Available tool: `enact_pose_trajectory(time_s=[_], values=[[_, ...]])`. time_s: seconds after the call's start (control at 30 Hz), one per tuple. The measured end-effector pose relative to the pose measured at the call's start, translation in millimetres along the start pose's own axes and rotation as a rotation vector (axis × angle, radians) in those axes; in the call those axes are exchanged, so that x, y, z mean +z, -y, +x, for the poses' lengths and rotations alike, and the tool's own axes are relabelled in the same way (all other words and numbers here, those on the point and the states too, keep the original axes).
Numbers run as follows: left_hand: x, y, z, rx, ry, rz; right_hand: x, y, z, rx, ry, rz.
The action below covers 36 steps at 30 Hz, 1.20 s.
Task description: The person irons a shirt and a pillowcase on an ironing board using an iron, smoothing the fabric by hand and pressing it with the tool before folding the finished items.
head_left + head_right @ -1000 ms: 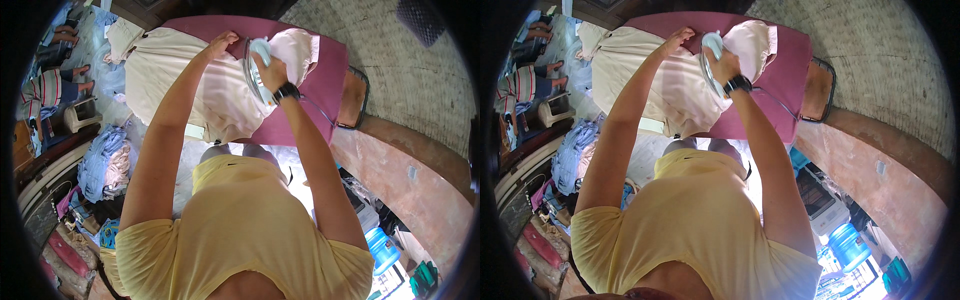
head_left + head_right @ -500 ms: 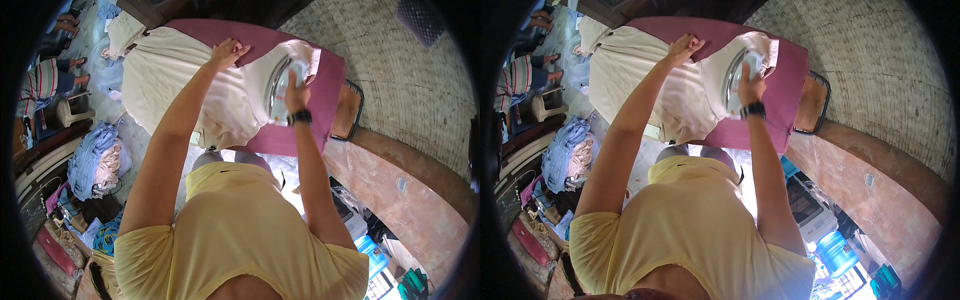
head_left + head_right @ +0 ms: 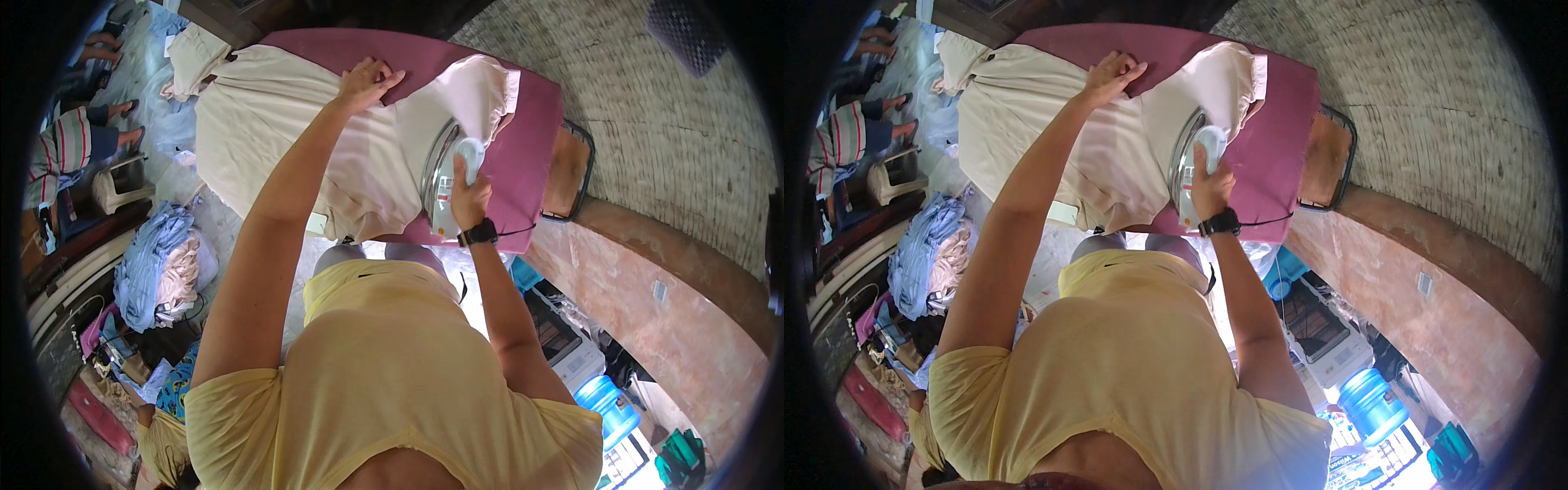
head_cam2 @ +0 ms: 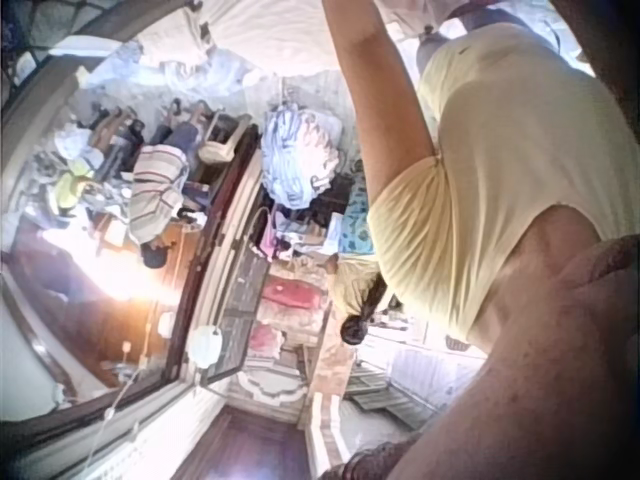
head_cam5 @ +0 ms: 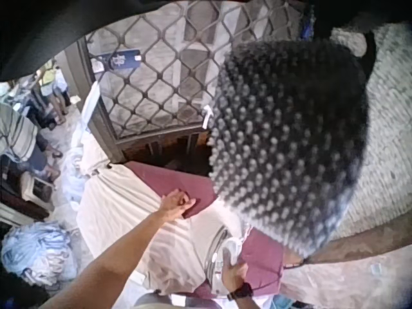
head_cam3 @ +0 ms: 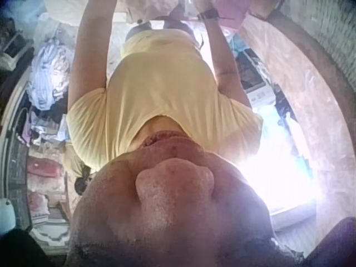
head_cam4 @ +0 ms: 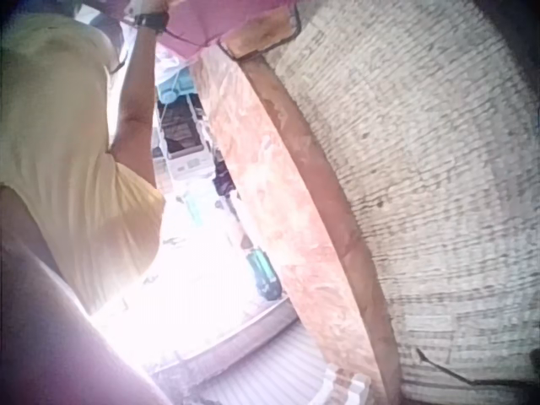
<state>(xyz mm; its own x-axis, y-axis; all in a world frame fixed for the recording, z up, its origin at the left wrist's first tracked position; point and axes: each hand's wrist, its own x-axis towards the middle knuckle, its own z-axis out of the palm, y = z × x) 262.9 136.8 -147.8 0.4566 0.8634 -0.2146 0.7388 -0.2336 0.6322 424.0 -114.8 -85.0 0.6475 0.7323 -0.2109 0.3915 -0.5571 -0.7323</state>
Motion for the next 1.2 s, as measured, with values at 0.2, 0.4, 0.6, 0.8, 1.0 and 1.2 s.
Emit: enact_pose_trajectory(time_s=[0.2, 0.4, 0.6, 0.8, 1.0, 1.2], values=[[7.9, 4.2, 6.2, -0.025, -0.011, 0.048, 12.8, 63.6, 130.3, 0.016, -0.065, -0.002], [4.3, 1.7, 0.5, -0.026, -0.019, 0.021, 23.7, 47.1, 101.2, -0.075, 0.033, 0.076], [-1.8, -0.6, 0.5, -0.017, 0.042, -0.059, 23.9, 28.0, 35.6, -0.351, 0.171, -0.008], [13.1, 6.1, 12.9, -0.021, -0.065, -0.136, 63.5, 78.7, 135.3, -0.298, 0.116, -0.176], [4.3, 7.8, 2.5, -0.037, -0.057, -0.203, 30.2, 41.4, 40.7, -0.315, 0.342, 0.027], [2.8, 3.0, 6.1, -0.056, -0.035, -0.277, 37.7, 54.1, 65.7, -0.407, 0.292, -0.058]])
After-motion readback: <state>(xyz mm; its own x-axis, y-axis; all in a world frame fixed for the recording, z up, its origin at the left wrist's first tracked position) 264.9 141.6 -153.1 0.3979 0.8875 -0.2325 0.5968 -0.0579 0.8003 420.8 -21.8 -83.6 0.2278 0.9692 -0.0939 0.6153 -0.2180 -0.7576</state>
